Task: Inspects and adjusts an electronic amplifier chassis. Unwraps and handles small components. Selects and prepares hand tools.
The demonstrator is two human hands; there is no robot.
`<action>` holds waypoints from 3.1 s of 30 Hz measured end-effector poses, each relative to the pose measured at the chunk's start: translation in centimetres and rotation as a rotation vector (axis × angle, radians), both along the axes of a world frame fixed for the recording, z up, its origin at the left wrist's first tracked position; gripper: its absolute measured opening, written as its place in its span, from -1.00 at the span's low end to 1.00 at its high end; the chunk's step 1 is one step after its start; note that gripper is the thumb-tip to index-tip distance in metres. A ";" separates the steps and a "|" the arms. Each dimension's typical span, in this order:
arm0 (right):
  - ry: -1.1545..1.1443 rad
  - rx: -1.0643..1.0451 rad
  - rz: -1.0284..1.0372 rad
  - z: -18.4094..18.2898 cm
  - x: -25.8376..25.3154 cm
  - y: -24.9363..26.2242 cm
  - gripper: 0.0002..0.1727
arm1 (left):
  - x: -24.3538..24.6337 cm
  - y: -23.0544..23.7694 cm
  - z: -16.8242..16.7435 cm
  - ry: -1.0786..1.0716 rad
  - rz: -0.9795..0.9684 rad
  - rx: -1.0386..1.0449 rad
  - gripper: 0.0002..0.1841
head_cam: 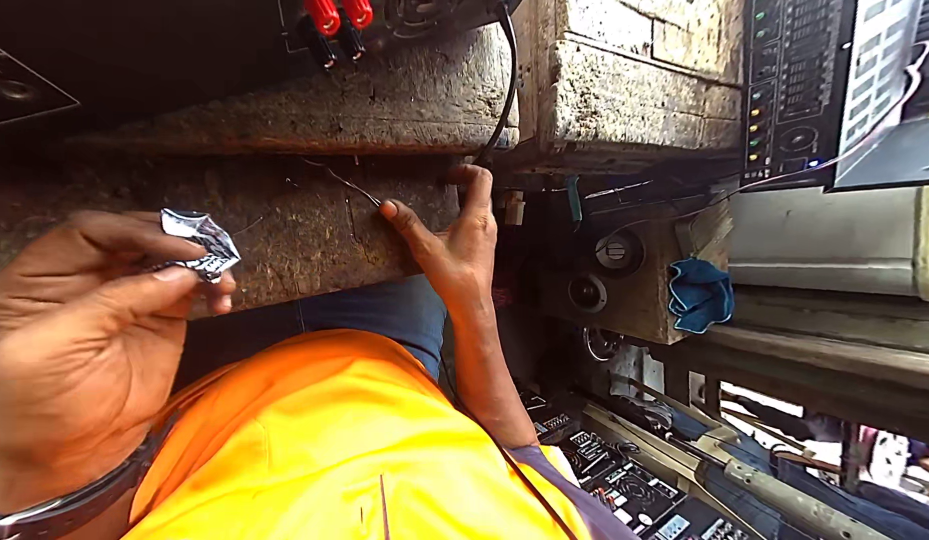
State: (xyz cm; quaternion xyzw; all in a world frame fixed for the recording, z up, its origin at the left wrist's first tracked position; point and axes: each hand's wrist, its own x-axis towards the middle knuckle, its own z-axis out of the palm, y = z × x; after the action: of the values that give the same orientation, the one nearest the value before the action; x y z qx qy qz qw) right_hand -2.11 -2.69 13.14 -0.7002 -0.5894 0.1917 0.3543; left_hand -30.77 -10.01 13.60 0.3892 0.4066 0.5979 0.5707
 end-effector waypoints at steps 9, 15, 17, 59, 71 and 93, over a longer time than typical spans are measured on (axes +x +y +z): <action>-0.061 -0.106 -0.062 -0.2 0.1 -6.2 -0.12 | 0.9 0.2 2.6 0.258 -0.123 0.030 -0.76; -0.376 -0.134 0.014 1.8 1.1 -6.2 0.04 | 4.5 4.7 6.7 0.544 -0.407 0.220 -0.79; -0.475 -0.088 0.052 2.4 1.0 -4.4 0.08 | 5.3 7.1 6.8 0.551 -0.425 0.333 -0.82; 0.364 0.367 0.469 2.0 -2.4 -0.8 -0.73 | 6.2 8.5 1.7 0.525 -0.229 0.447 -0.85; -0.107 0.104 0.573 1.7 -0.9 -1.6 -0.91 | 6.1 8.8 3.0 0.382 -0.269 0.403 -0.78; 0.665 0.152 0.416 2.2 -1.6 -2.2 -0.84 | 7.8 8.9 2.5 0.522 -0.296 0.543 -0.89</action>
State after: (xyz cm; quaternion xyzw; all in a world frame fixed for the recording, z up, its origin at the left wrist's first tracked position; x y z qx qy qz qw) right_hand -3.73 -4.87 15.33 -0.4374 -0.5842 0.4313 0.5304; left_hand -23.01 -1.15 16.07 0.7191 0.3047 0.4759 0.4045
